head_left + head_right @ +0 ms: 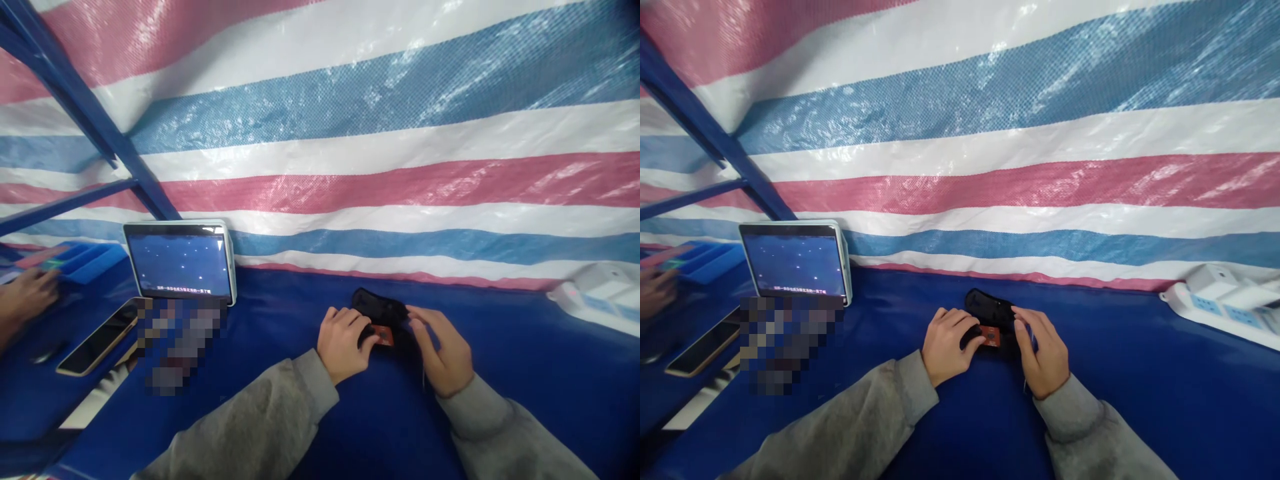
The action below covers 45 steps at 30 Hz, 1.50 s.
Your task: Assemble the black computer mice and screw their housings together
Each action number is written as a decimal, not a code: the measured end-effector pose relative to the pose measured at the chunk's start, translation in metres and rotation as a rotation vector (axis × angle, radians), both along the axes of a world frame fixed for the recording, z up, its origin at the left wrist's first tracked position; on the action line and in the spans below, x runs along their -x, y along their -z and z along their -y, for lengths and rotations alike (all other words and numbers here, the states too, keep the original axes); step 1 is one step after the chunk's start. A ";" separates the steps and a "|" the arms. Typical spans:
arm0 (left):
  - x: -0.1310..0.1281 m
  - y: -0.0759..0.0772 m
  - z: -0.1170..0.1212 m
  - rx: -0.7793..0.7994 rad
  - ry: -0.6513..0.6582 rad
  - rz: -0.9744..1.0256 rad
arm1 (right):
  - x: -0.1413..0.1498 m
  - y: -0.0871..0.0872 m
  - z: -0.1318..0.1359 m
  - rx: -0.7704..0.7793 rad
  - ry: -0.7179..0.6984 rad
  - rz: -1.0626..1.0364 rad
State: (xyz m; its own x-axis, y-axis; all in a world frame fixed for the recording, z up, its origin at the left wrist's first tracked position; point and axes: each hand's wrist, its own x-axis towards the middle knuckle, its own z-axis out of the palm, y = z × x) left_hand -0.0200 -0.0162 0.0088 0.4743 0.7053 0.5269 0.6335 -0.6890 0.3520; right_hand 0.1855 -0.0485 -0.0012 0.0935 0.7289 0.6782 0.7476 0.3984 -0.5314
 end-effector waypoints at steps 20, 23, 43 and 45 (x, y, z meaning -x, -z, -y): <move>-0.001 0.012 -0.001 0.043 0.003 -0.015 | -0.006 0.019 -0.008 0.033 0.059 0.092; -0.001 0.015 -0.004 0.080 0.021 0.021 | -0.009 0.031 -0.012 0.042 0.067 0.147; -0.001 0.011 -0.007 0.115 0.031 0.017 | -0.013 0.031 -0.017 0.059 0.091 0.130; -0.002 0.010 -0.006 0.122 0.028 0.023 | -0.013 0.029 -0.016 0.054 0.097 0.122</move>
State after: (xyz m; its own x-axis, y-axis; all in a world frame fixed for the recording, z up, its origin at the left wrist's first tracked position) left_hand -0.0183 -0.0102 -0.0013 0.4836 0.7514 0.4490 0.6053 -0.6576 0.4485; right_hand 0.1987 -0.0320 -0.0298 0.0843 0.7560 0.6491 0.8414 0.2950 -0.4527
